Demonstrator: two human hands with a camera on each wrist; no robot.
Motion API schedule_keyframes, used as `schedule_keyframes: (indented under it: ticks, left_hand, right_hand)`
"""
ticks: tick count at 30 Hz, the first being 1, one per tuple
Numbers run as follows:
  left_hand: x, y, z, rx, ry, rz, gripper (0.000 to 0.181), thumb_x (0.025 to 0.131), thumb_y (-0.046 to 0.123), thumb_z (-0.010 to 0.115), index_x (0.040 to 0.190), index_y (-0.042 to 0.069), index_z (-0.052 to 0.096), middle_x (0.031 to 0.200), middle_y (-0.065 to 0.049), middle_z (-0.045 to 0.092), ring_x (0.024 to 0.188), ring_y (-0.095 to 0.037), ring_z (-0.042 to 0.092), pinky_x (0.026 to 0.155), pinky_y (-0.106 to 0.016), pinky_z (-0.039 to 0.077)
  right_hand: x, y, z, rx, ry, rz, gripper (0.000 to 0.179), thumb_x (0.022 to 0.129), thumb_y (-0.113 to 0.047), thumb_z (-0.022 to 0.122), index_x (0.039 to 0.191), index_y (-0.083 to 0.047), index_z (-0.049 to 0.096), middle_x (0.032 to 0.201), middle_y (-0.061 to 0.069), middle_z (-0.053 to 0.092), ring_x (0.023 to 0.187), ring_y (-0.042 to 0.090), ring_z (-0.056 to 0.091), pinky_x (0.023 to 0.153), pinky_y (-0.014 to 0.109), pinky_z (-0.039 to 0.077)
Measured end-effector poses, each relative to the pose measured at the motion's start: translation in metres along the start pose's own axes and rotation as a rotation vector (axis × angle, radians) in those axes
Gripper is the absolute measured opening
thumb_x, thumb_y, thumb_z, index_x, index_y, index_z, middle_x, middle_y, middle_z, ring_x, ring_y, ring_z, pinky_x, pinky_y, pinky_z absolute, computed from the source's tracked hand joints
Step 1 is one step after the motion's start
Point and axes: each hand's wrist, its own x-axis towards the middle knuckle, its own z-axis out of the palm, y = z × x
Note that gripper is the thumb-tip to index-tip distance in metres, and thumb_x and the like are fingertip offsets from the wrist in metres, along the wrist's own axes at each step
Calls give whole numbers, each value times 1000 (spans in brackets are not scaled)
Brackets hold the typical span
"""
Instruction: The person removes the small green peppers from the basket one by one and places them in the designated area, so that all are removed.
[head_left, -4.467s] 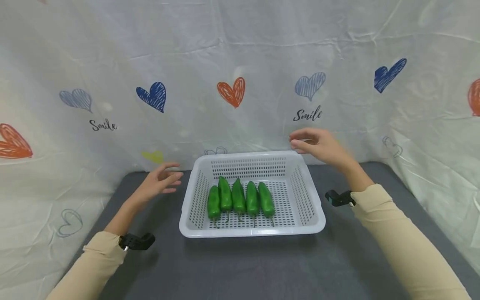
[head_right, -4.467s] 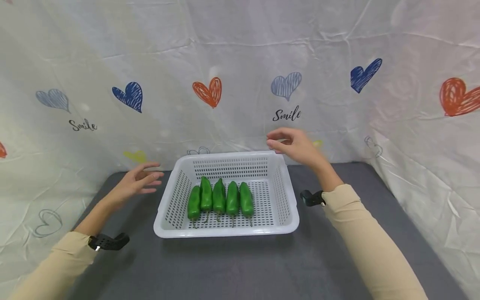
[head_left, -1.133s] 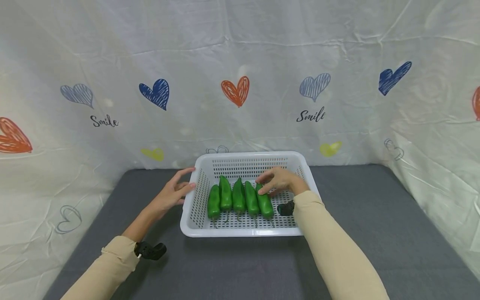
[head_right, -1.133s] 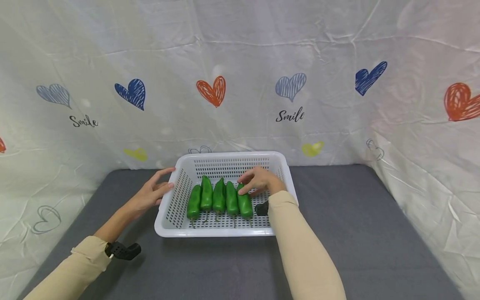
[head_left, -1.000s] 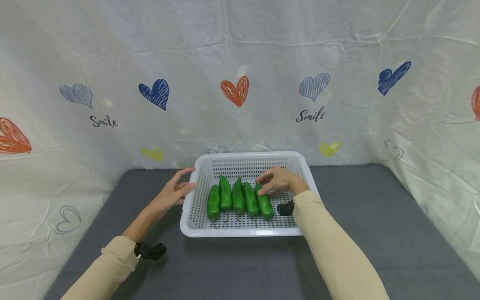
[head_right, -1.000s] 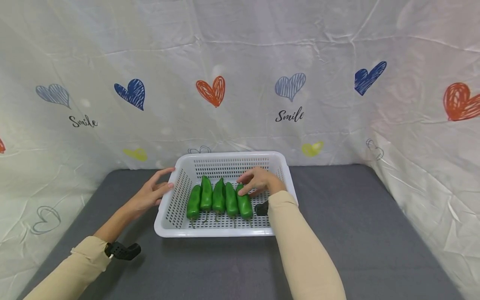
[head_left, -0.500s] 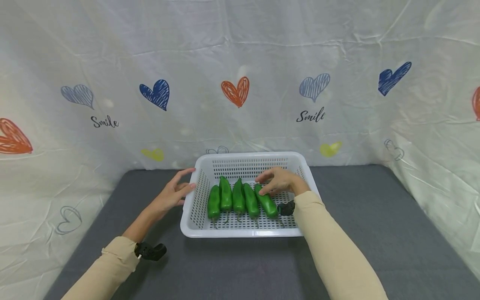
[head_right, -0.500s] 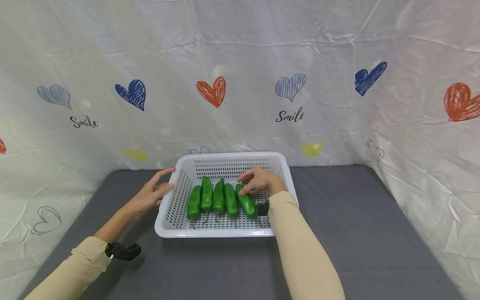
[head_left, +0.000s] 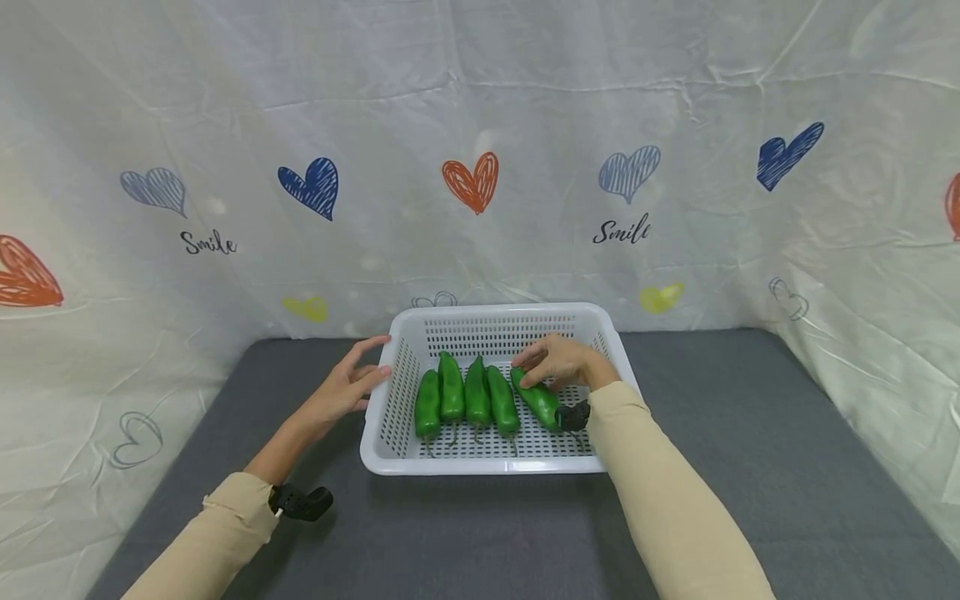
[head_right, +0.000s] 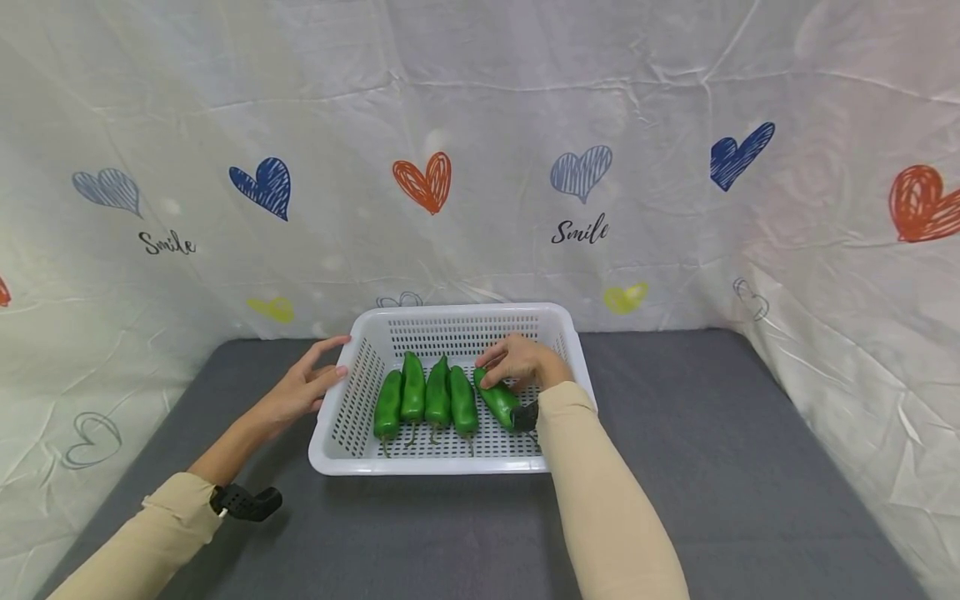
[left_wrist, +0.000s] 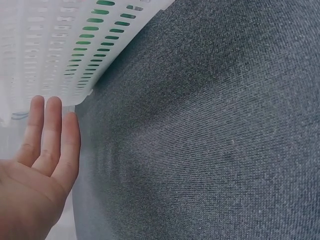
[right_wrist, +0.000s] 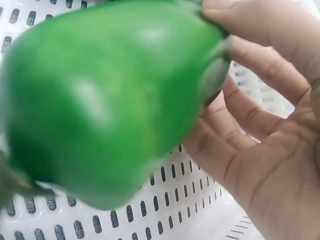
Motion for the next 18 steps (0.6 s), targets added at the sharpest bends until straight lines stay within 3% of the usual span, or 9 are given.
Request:
schedule_keyframes:
  ticks: [7,13,18]
  left_hand:
    - [1,0,0,5,2,1,63,96,21,55,148,22,20,133,-23,44,109,-35,54,77,-52,49]
    - [1,0,0,12,8,6,62,96,21,55,147,23,21,133,-23,44,110,-35,54,77,-52,49]
    - [2,-1,0,5,5,3,62,96,22,55,147,23,21,133,-23,45,110,-35,54,78,-52,48]
  right_hand:
    - [3,0,0,64,-16,-37,53,76,-9,77,126,-8,60,124,7,55,104,24,57,83,40,48]
    - [4,-2,0,87,-23,-31,54,76,-11,78,127,-13,60,118,7,59,94,25,62,77,44,50]
    - [5,-2,1,109,2,-41,56,75,-11,80,127,-11,59,125,14,54,97,25,61,77,44,50]
